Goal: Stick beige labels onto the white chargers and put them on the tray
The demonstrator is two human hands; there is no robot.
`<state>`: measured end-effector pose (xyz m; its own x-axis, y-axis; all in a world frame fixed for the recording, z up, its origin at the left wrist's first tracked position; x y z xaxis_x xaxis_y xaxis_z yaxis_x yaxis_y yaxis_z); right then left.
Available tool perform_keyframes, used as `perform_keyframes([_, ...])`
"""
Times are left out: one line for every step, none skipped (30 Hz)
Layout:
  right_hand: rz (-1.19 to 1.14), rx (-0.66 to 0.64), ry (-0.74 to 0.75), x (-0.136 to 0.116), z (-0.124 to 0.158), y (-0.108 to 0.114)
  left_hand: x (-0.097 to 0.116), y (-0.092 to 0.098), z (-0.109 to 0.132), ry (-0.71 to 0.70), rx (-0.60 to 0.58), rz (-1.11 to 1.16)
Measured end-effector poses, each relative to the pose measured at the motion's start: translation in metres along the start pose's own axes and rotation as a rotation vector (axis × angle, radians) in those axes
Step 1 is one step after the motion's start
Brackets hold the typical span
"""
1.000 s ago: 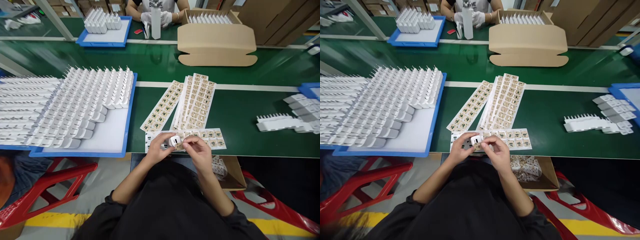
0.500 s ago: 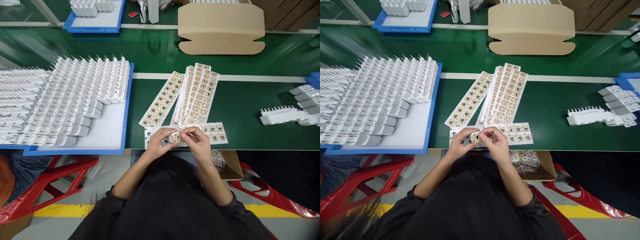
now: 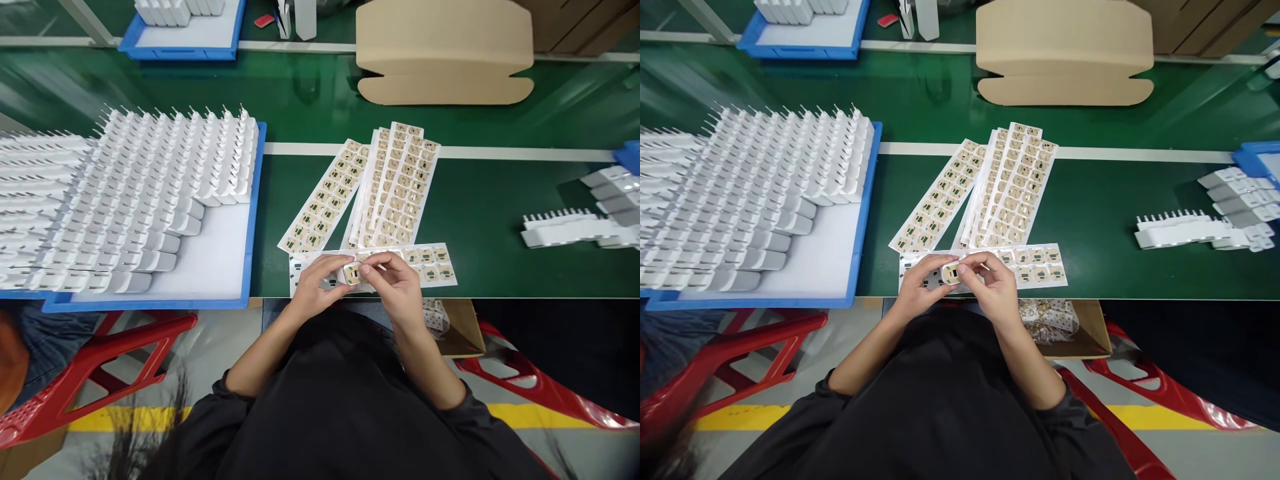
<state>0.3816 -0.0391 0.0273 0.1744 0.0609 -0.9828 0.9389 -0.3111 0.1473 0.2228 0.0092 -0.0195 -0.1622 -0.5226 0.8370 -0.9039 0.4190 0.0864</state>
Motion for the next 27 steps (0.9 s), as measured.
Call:
perform_keyframes([0.006,0.001,-0.003,0.0,0.0003,-0.0002,-0.0001,-0.0001,0.0,-0.006,0.0,-0.002])
perform_keyframes([0.014,0.002,-0.005,0.0,0.0007,-0.0003,-0.0003,-0.0001,0.0,-0.013,0.003,-0.003])
perform_keyframes([0.026,0.004,-0.006,0.0,0.0012,-0.0005,-0.0005,-0.0002,0.0,-0.021,0.005,-0.003])
perform_keyframes([0.039,0.008,-0.007,0.0001,0.0017,-0.0005,-0.0006,-0.0002,0.0,-0.029,0.007,-0.003])
perform_keyframes([0.054,0.011,-0.005,0.0002,0.0023,-0.0006,-0.0008,-0.0003,0.0,-0.034,0.008,-0.004])
perform_keyframes([0.069,0.014,-0.001,0.0004,0.0029,-0.0008,-0.0009,-0.0003,-0.0001,-0.037,0.008,-0.006])
perform_keyframes([0.083,0.018,0.007,0.0005,0.0035,-0.001,-0.001,-0.0003,-0.0001,-0.038,0.008,-0.008])
perform_keyframes([0.095,0.022,0.018,0.0005,0.0041,-0.0012,-0.001,-0.0003,-0.0001,-0.038,0.005,-0.009])
perform_keyframes([0.106,0.027,0.031,0.0006,0.0046,-0.0015,-0.0009,-0.0003,-0.0001,-0.038,0.002,-0.012])
perform_keyframes([0.116,0.035,0.045,0.0005,0.0051,-0.0019,-0.0008,-0.0003,0.0,-0.037,0.001,-0.013])
perform_keyframes([0.126,0.044,0.058,0.0005,0.0055,-0.0023,-0.0006,-0.0002,0.0,-0.036,0.0,-0.015])
perform_keyframes([0.138,0.054,0.068,0.0004,0.0059,-0.0028,-0.0004,-0.0003,0.0,-0.036,-0.001,-0.015])
perform_keyframes([0.153,0.064,0.075,0.0002,0.0062,-0.0032,-0.0002,-0.0003,0.0,-0.036,-0.001,-0.015])
perform_keyframes([0.17,0.073,0.081,0.0,0.0065,-0.0037,0.0,-0.0004,0.0,-0.037,0.001,-0.015])
perform_keyframes([0.188,0.081,0.086,-0.0003,0.0068,-0.0041,0.0002,-0.0004,-0.0001,-0.038,0.004,-0.015])
perform_keyframes([0.208,0.087,0.091,-0.0008,0.0071,-0.0044,0.0004,-0.0005,-0.0002,-0.039,0.006,-0.016])
perform_keyframes([0.228,0.092,0.097,-0.0013,0.0074,-0.0046,0.0006,-0.0006,-0.0003,-0.04,0.008,-0.017])
perform_keyframes([0.247,0.095,0.104,-0.0019,0.0076,-0.0048,0.0008,-0.0007,-0.0004,-0.04,0.008,-0.018])
perform_keyframes([0.264,0.098,0.111,-0.0025,0.0079,-0.0048,0.0009,-0.0007,-0.0005,-0.039,0.008,-0.019])
perform_keyframes([0.277,0.097,0.116,-0.0031,0.0081,-0.0049,0.001,-0.0008,-0.0006,-0.038,0.006,-0.019])
perform_keyframes([0.288,0.097,0.122,-0.0036,0.0082,-0.0049,0.001,-0.0008,-0.0007,-0.036,0.004,-0.018])
perform_keyframes([0.294,0.095,0.126,-0.004,0.0083,-0.005,0.0011,-0.0007,-0.0007,-0.035,0.003,-0.018])
perform_keyframes([0.297,0.093,0.127,-0.0043,0.0084,-0.005,0.0012,-0.0007,-0.0008,-0.035,0.003,-0.017])
perform_keyframes([0.301,0.092,0.126,-0.0044,0.0084,-0.0051,0.0013,-0.0006,-0.0009,-0.037,0.003,-0.016])
perform_keyframes([0.307,0.09,0.123,-0.0044,0.0083,-0.0052,0.0013,-0.0005,-0.0011,-0.038,0.003,-0.015])
perform_keyframes([0.314,0.089,0.12,-0.0044,0.0083,-0.0053,0.0014,-0.0006,-0.0012,-0.039,0.003,-0.014])
perform_keyframes([0.322,0.088,0.118,-0.0044,0.0082,-0.0054,0.0015,-0.0006,-0.0014,-0.041,0.003,-0.014])
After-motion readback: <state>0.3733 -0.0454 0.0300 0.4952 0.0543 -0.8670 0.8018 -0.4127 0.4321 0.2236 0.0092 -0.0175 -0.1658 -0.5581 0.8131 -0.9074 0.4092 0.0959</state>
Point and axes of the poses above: each hand's wrist, its own z-axis away from the middle knuckle, its own y-axis out of the back of the hand, x = y × z, the point moved 3 cm from there along -z, towards the middle knuckle, and after that the axes turned 8 degrees about z, right-handed, at the moved point
